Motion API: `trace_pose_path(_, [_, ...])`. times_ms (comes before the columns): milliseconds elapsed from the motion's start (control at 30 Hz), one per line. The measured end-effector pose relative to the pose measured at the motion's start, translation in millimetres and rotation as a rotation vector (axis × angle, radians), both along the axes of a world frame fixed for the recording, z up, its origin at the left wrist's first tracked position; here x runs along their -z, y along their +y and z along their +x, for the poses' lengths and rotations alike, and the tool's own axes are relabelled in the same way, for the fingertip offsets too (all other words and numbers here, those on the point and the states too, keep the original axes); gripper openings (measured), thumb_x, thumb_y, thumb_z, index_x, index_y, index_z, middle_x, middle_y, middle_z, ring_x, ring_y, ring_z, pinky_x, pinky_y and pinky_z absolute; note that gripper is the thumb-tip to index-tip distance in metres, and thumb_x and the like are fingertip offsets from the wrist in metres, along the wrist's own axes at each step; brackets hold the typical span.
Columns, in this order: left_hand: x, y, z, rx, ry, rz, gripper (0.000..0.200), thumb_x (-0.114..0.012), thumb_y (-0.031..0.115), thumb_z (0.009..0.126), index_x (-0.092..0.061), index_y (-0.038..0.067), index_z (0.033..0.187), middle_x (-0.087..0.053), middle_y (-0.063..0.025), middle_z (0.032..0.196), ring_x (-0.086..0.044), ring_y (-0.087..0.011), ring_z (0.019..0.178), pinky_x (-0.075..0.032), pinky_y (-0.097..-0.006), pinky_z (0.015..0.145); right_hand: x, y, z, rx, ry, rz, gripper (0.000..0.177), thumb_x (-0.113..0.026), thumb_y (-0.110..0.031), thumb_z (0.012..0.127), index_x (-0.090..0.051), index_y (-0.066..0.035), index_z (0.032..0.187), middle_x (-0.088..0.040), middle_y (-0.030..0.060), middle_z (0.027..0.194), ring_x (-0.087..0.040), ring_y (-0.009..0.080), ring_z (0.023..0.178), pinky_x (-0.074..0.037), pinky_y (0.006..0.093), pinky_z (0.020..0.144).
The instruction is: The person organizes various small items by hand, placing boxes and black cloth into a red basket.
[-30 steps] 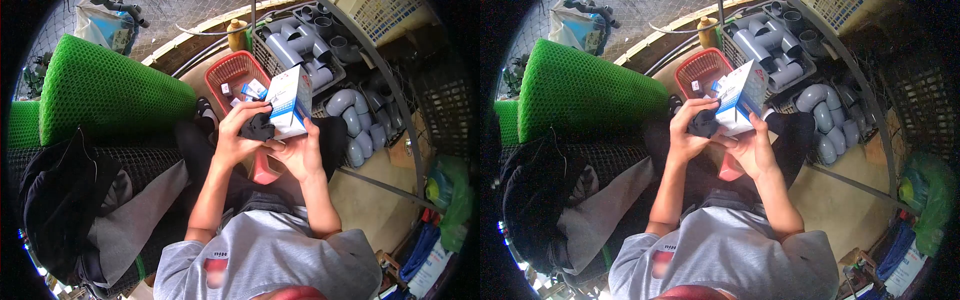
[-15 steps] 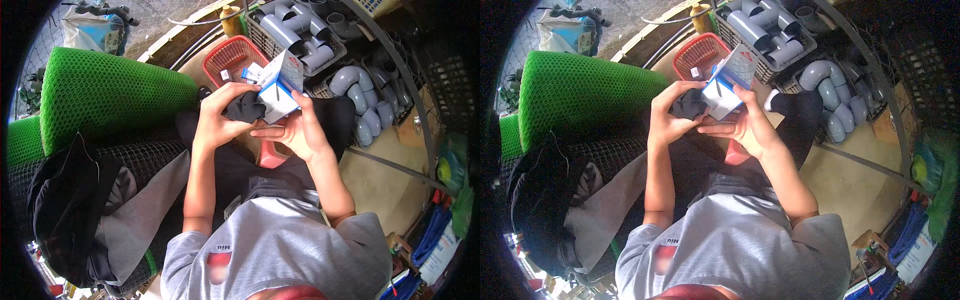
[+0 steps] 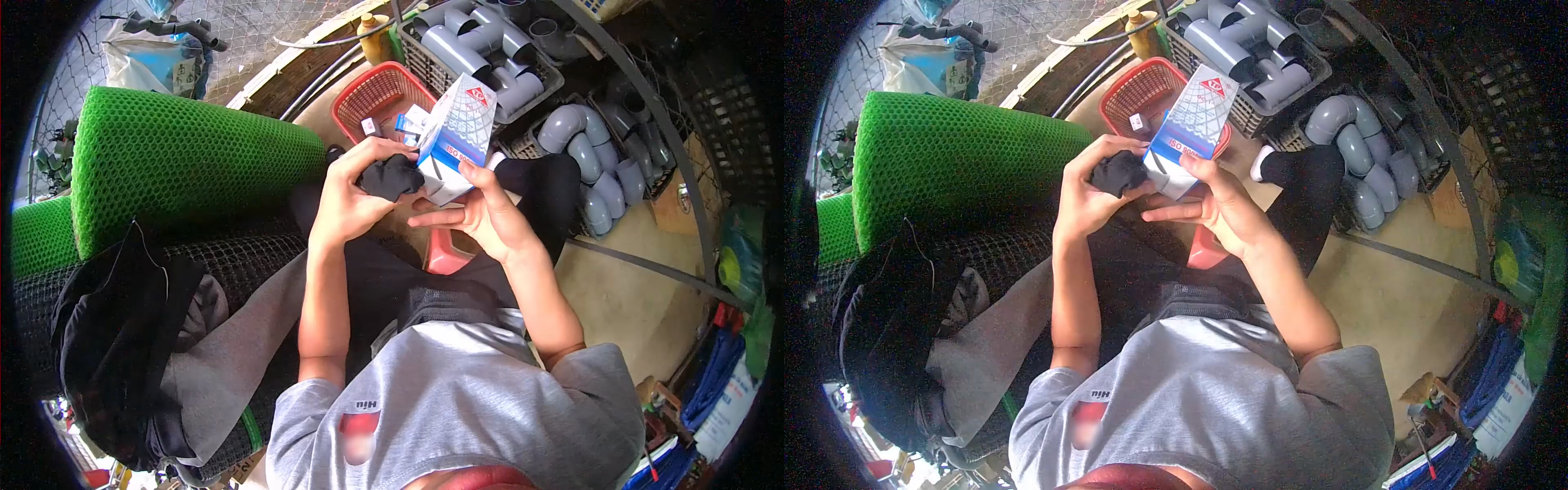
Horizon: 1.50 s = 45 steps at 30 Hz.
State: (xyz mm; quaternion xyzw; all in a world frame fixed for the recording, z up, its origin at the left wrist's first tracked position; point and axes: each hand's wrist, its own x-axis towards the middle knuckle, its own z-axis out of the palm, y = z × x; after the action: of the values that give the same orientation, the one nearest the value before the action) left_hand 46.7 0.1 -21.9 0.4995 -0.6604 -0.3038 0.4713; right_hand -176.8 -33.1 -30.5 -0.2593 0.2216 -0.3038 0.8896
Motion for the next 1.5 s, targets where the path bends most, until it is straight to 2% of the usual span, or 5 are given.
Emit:
trace_pose_path(300, [3,4,-14,-0.153,-0.061,-0.034,0.041,-0.082,0.003,0.065,-0.071,0.000,0.104,-0.073,-0.0111,0.103,-0.073,-0.0229,0.099,-0.055,-0.0347,0.088,-1,1,1,0.028,0.015,0.010,0.060,-0.057,-0.042,0.103,-0.043,-0.003,0.148,-0.064,0.0176,0.133,-0.071,0.0369,0.110,-0.057,0.0601,0.101])
trace_pose_path(533, [7,-1,-12,-0.072,-0.036,-0.084,0.052,-0.097,0.013,0.060,-0.069,0.001,0.103,-0.072,-0.0090,0.110,-0.068,-0.0206,0.105,-0.053,-0.0347,0.093,-2,1,1,0.018,-0.026,0.022,0.058,-0.055,-0.041,0.105,-0.043,-0.004,0.148,-0.064,0.0171,0.133,-0.072,0.0356,0.109,-0.058,0.0610,0.100])
trace_pose_path(1133, [18,0,-27,-0.183,0.050,-0.049,0.053,-0.098,0.010,0.063,-0.065,0.003,0.105,-0.070,-0.0072,0.106,-0.066,-0.0186,0.102,-0.052,-0.0345,0.092,7,2,4,0.021,0.052,-0.076,0.061,-0.058,-0.043,0.102,-0.044,-0.006,0.147,-0.069,0.0141,0.115,-0.075,0.0402,0.100,-0.057,0.0539,0.100])
trace_pose_path(1333, [15,1,-39,-0.185,0.255,-0.041,0.063,-0.090,0.004,0.069,-0.067,0.001,0.128,-0.070,-0.0142,0.125,-0.065,-0.0268,0.124,-0.047,-0.0376,0.109,-4,2,6,0.051,0.129,-0.172,0.058,-0.070,-0.031,0.097,-0.049,0.000,0.141,-0.060,0.0122,0.129,-0.064,0.0233,0.119,-0.061,0.0449,0.096])
trace_pose_path(1500, [35,7,-30,-0.094,0.099,-0.147,0.069,-0.075,-0.002,0.074,-0.062,0.002,0.142,-0.059,-0.0203,0.147,-0.054,-0.0317,0.141,-0.039,-0.0407,0.118,-2,2,-2,0.078,0.228,-0.315,0.067,-0.078,-0.027,0.091,-0.048,-0.001,0.145,-0.059,0.0098,0.133,-0.056,0.0178,0.125,-0.045,0.0352,0.109])
